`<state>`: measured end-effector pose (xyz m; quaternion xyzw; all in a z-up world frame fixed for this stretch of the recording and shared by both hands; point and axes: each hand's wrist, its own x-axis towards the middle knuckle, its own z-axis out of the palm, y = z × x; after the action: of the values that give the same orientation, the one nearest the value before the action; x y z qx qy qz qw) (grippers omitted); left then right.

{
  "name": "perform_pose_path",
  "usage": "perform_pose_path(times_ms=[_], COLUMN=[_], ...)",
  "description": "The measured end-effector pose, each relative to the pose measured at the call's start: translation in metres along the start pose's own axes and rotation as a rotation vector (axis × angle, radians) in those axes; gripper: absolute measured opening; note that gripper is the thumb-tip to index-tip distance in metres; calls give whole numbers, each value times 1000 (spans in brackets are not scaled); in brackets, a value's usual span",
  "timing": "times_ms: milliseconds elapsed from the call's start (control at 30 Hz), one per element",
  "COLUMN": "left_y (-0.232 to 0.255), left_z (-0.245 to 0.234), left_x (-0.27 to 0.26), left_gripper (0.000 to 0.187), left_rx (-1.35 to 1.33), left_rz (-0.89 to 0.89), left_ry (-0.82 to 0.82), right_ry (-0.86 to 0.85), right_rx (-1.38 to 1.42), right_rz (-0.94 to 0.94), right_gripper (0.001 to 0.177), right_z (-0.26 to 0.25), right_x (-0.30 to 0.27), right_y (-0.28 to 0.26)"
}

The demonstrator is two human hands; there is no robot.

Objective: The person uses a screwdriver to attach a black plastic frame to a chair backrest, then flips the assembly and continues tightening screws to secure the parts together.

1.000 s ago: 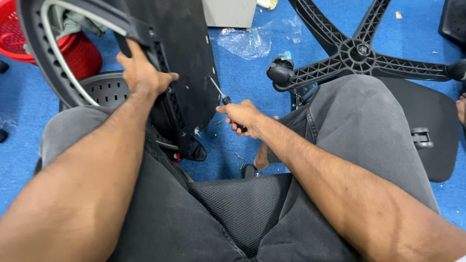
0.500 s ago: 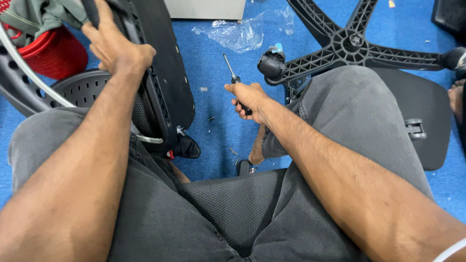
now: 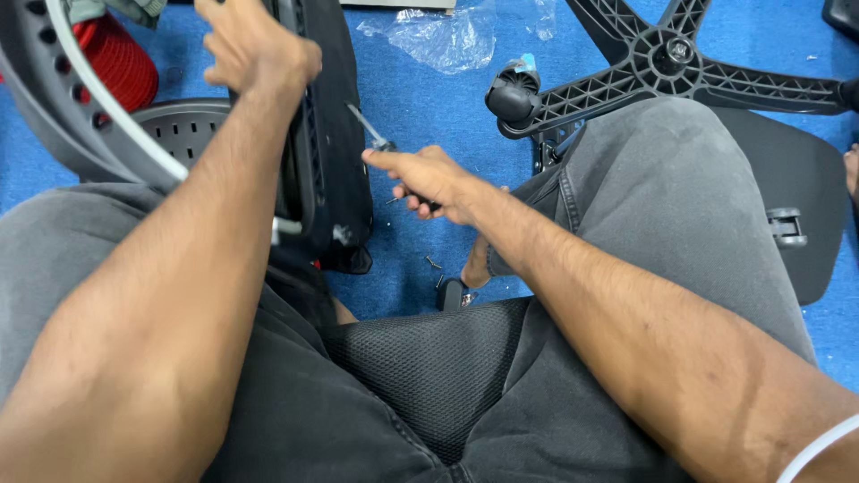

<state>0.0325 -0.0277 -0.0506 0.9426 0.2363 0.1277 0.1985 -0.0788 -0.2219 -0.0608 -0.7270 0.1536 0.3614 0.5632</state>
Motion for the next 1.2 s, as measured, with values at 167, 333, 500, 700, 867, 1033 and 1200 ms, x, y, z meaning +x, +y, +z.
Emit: perform_pose_path(times_ms=[167,333,500,700,867,1033,1200], left_y=[-14,-30,-15,-25,-50,-76,-94], left_z=[2,-6,-13,-26,-57,-70,-62], left_x=[24,-3,-23,-46,-46,-46,-43], left_gripper=[97,93,107,135,123,115,116], left_rx=[-86,-599,-357,-149,-211,-465,-495], left_rz=[210,-69,-124,-39,-149,-200,-241], left_ry=[-61,-460,-491,-449,-521,-568,-515], right_ry=[-29,155,454,458,419,248,239], right_rx=[69,543,542,317,269,254,220], right_rz=[-12,-13,38,157,37,37,90], right_gripper=[51,45,65,76,71,63,65], right_z=[20,52,90,116,131,144,153], right_x=[1,-5,-43,-68,-62,-55,-48], right_y=[3,-1,1,8,8,5,1])
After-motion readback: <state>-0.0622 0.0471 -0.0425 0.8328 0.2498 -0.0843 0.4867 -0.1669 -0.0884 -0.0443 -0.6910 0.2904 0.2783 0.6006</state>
